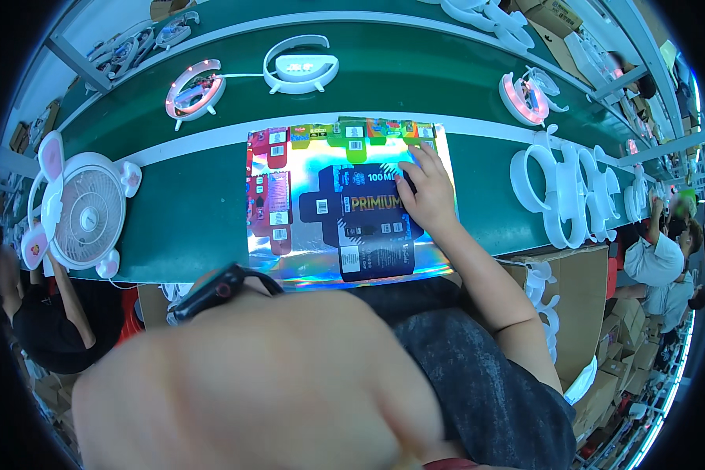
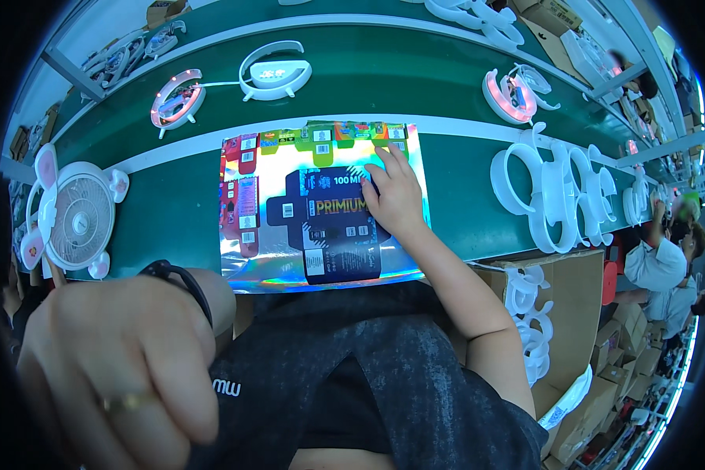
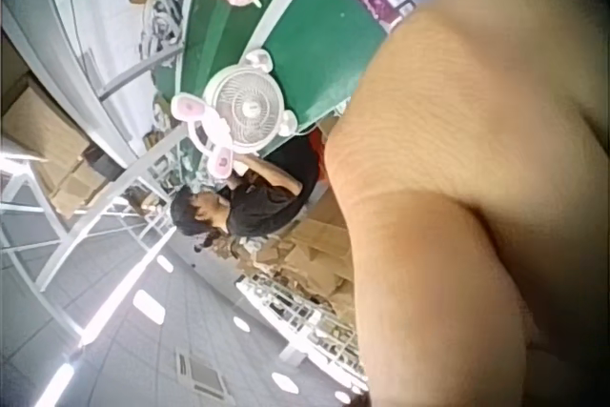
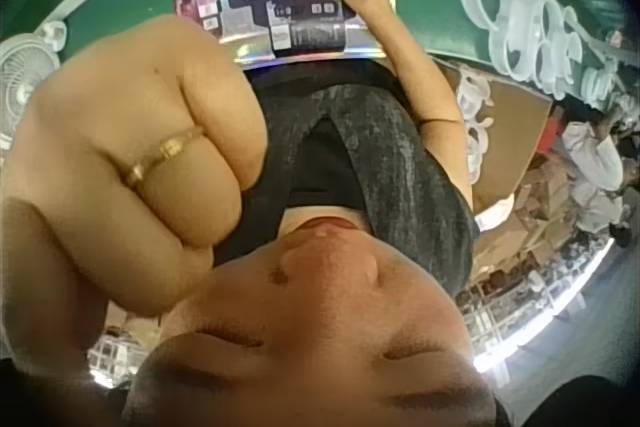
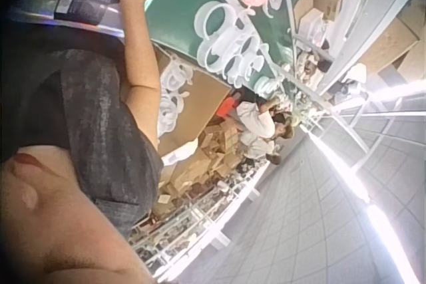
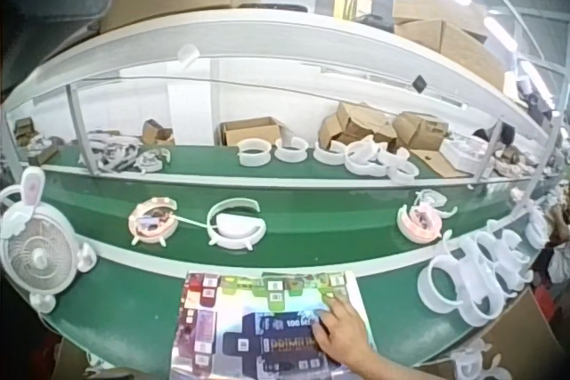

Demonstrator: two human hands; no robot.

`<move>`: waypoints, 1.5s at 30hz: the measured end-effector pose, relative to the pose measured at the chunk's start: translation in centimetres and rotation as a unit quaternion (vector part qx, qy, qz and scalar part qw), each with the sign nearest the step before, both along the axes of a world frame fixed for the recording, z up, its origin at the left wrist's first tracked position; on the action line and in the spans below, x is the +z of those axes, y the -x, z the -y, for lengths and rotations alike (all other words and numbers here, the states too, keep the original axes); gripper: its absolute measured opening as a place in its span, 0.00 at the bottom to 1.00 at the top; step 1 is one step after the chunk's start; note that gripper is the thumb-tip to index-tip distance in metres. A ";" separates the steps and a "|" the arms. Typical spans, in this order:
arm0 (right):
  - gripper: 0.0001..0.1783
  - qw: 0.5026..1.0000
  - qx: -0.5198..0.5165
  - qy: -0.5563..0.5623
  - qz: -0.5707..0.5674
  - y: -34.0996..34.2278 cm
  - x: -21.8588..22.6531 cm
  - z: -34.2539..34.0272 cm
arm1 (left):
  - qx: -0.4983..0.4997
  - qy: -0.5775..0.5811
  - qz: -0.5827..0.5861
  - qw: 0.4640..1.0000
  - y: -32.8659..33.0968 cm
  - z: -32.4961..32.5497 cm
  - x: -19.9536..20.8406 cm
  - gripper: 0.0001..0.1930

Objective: Assembling components of circular LED light fixtures on an assembly line.

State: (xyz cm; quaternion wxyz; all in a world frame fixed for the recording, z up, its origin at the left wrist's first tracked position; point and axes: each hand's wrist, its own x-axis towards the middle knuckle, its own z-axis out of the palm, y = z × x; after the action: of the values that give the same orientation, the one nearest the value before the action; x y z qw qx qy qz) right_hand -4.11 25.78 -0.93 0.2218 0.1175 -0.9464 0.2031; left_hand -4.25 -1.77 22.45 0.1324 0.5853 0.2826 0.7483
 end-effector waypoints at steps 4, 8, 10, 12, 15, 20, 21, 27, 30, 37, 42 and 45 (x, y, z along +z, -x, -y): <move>0.16 0.999 0.037 -0.012 0.008 0.9 2.2 1.5 | 0.114 -0.007 0.037 0.993 -0.8 1.1 0.1 0.05; 0.20 0.999 0.027 -0.017 0.022 3.9 3.5 1.7 | 0.470 0.190 0.193 0.840 9.9 4.5 -9.5 0.09; 0.20 0.998 0.052 -0.009 0.032 6.6 3.4 3.5 | 0.604 0.345 0.147 0.703 15.0 8.0 -15.8 0.24; 0.27 0.996 0.060 -0.038 0.050 9.7 2.1 5.0 | 0.657 0.574 0.005 0.488 18.3 11.5 -21.6 0.38; 0.33 0.993 0.035 -0.109 -0.003 13.5 0.9 5.6 | 0.629 0.722 -0.050 0.284 17.6 9.0 -21.3 0.31; 0.32 0.990 0.036 -0.133 0.012 17.2 -0.3 6.6 | 0.709 0.645 -0.040 0.281 18.5 9.7 -23.8 0.23; 0.28 0.992 0.029 -0.120 0.030 17.4 0.1 6.7 | 0.727 0.614 -0.021 0.308 18.6 9.6 -23.6 0.21; 0.12 0.989 0.015 -0.150 0.010 16.1 2.2 5.6 | 0.735 0.614 -0.134 0.256 19.1 9.0 -22.9 0.18; 0.10 0.992 0.028 -0.112 -0.046 15.1 2.9 4.0 | 0.741 0.489 -0.283 0.362 18.7 8.1 -22.0 0.10; 0.11 0.991 0.093 -0.044 -0.086 3.0 8.1 -0.8 | 0.663 0.382 -0.317 0.561 4.5 3.5 -15.1 0.09; 0.13 0.993 0.095 -0.073 0.000 -5.2 6.2 -4.7 | 0.553 0.426 -0.320 0.640 -4.2 2.5 -18.2 0.10; 0.13 0.994 0.073 -0.075 0.030 -6.0 4.6 -4.7 | 0.501 0.491 -0.377 0.604 -5.6 1.6 -18.9 0.13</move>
State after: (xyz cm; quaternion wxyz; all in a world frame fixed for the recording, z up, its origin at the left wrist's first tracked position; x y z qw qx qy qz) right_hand 1.93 30.44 3.67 0.1684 0.1963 -0.9542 0.1503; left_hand 1.35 -3.36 3.50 -0.1139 0.4291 0.8818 0.1591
